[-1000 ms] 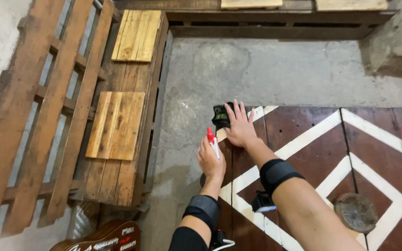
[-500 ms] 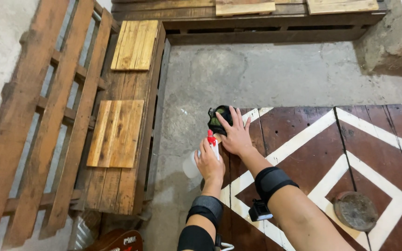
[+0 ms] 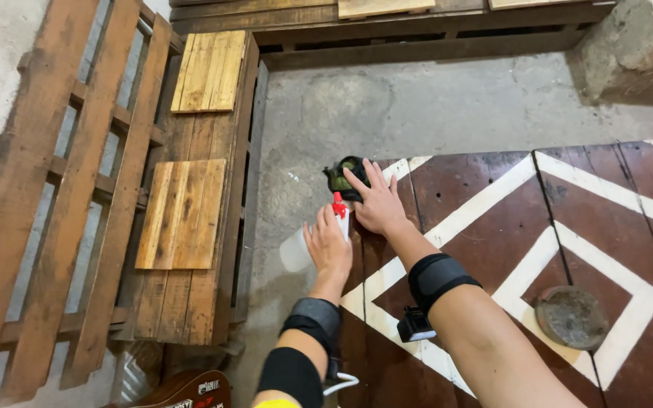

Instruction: The person sprays a liquid onto a patterned wooden table and wipes it with a cloth. They then pick up two separate wooden boards from a nearby bench, place them on the table, and wipe each one with the cloth after spraying.

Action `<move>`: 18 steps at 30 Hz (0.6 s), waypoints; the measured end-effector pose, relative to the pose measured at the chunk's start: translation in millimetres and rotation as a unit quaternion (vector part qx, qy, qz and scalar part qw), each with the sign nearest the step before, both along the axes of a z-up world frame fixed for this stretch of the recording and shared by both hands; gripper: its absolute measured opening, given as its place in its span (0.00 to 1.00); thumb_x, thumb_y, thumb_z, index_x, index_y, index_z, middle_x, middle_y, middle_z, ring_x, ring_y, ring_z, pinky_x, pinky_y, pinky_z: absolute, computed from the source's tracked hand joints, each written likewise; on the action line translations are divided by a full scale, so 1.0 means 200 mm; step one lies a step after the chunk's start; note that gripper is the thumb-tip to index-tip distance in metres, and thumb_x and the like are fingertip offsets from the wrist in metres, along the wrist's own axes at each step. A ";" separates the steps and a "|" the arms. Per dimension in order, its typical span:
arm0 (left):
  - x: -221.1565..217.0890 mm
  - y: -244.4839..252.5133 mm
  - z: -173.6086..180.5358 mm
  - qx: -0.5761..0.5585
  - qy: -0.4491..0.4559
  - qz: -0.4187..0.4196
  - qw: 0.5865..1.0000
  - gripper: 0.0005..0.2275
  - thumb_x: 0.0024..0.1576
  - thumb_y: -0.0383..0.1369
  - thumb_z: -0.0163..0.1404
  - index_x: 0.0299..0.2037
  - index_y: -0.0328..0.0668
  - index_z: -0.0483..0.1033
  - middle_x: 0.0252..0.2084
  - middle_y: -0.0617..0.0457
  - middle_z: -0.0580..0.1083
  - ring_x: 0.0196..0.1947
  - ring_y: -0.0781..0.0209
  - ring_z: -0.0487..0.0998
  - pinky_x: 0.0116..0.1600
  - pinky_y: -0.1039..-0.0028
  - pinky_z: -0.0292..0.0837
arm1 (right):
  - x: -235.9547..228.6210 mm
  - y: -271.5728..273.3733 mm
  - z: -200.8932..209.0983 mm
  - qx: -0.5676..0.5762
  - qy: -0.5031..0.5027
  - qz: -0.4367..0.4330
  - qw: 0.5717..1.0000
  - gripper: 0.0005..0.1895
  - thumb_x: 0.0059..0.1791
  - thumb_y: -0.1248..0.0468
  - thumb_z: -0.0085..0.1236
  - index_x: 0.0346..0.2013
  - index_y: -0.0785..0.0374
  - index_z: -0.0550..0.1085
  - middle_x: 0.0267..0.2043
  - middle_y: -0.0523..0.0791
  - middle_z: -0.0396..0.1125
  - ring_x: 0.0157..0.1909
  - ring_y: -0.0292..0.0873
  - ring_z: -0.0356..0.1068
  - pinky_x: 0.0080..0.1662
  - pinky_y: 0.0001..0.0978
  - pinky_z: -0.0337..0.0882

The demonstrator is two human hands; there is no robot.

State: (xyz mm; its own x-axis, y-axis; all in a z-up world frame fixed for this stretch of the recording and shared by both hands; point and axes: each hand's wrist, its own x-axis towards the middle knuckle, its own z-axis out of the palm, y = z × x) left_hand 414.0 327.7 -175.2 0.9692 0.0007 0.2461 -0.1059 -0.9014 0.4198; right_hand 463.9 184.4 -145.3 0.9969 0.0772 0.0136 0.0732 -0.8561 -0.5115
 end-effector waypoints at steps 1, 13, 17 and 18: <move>0.01 0.00 0.03 0.000 0.001 0.000 1.000 0.30 0.49 0.28 0.58 0.64 0.42 0.63 0.62 0.48 0.70 0.57 0.46 0.75 0.70 0.48 0.52 | -0.01 -0.02 -0.01 0.000 0.001 0.000 1.000 0.41 0.48 0.57 0.56 0.74 0.34 0.54 0.81 0.49 0.36 0.81 0.55 0.34 0.72 0.67 0.35; 0.24 -0.26 0.54 -0.101 -0.002 -0.037 0.994 0.25 0.50 0.27 0.57 0.60 0.39 0.66 0.56 0.41 0.72 0.53 0.38 0.74 0.56 0.53 0.67 | 0.00 -0.31 0.00 -0.048 0.033 -0.021 0.998 0.44 0.47 0.63 0.57 0.75 0.39 0.52 0.81 0.48 0.37 0.81 0.52 0.35 0.72 0.67 0.36; 0.26 -0.38 0.63 -0.096 -0.015 -0.057 0.994 0.24 0.51 0.26 0.57 0.59 0.39 0.67 0.55 0.42 0.73 0.51 0.36 0.74 0.55 0.53 0.68 | -0.03 -0.47 -0.01 -0.038 0.043 -0.057 0.997 0.43 0.47 0.62 0.56 0.75 0.41 0.51 0.80 0.49 0.37 0.81 0.51 0.34 0.72 0.67 0.36; 0.26 -0.41 0.65 -0.101 -0.020 -0.060 0.993 0.24 0.51 0.26 0.57 0.58 0.38 0.66 0.55 0.41 0.73 0.51 0.35 0.74 0.55 0.53 0.68 | -0.04 -0.51 -0.01 -0.039 0.045 -0.066 0.996 0.43 0.47 0.62 0.56 0.75 0.41 0.51 0.80 0.49 0.36 0.81 0.51 0.34 0.72 0.67 0.35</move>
State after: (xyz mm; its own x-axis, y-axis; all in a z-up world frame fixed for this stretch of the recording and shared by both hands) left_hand 465.9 246.5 -44.8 0.9547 -0.0605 0.2914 -0.2274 -0.7796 0.5835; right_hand 456.6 82.6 -147.5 0.9954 -0.0572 -0.0770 -0.0855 -0.8929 -0.4420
